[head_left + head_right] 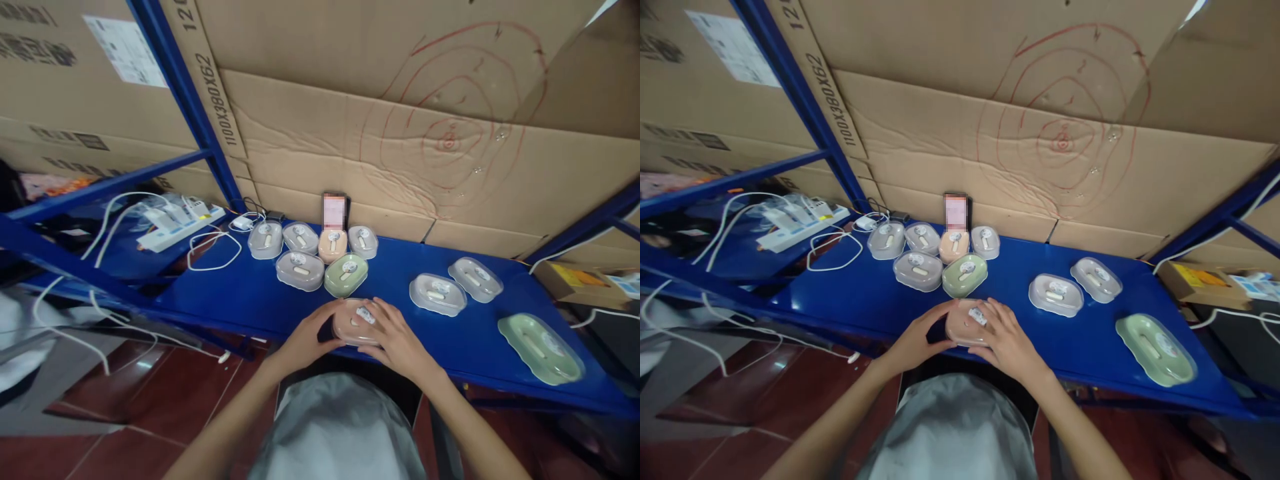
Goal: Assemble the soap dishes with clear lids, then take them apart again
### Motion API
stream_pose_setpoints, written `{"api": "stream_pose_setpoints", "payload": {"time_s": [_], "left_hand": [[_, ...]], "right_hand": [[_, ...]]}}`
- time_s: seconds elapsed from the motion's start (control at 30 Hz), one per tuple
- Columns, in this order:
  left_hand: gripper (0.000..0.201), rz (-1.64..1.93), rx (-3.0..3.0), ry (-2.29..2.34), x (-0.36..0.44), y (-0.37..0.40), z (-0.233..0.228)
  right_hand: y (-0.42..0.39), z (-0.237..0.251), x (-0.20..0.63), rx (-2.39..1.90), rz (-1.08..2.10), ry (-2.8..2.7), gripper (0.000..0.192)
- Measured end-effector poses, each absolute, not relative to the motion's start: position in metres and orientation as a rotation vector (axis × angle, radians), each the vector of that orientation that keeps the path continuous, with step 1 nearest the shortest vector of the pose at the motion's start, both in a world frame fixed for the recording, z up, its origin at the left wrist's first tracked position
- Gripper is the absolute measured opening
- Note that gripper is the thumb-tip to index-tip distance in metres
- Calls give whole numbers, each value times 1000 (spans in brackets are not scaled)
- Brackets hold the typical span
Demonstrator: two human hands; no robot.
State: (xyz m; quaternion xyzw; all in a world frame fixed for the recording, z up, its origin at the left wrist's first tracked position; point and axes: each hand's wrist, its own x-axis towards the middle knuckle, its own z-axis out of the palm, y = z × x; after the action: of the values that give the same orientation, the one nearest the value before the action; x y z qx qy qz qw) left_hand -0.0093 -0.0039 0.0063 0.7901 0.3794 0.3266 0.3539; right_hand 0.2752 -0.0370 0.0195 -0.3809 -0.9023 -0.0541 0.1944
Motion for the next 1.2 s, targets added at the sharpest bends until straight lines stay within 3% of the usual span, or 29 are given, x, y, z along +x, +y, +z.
{"api": "stream_pose_setpoints", "payload": {"time_s": [0.17,0.47,0.73,0.93,1.07,1.2], "left_hand": [[79,808,2042,960,-9,-2,7],[81,847,2061,964,-6,-2,11],[81,771,2063,1018,-6,-1,5],[83,782,2249,1079,-3,-10,-2],[59,869,2663,1002,13,-12,11],[43,692,2865,841,45,12,36]], "right_hand": [[-36,15,277,-1006,-132,-2530,54],[-28,24,280,-1037,-37,-2542,61],[-25,30,277,-988,78,-2532,52],[-29,25,284,-1099,-19,-2523,69],[-5,39,352,-1476,-23,-2273,67],[35,53,424,-1863,58,-2188,77]]}}
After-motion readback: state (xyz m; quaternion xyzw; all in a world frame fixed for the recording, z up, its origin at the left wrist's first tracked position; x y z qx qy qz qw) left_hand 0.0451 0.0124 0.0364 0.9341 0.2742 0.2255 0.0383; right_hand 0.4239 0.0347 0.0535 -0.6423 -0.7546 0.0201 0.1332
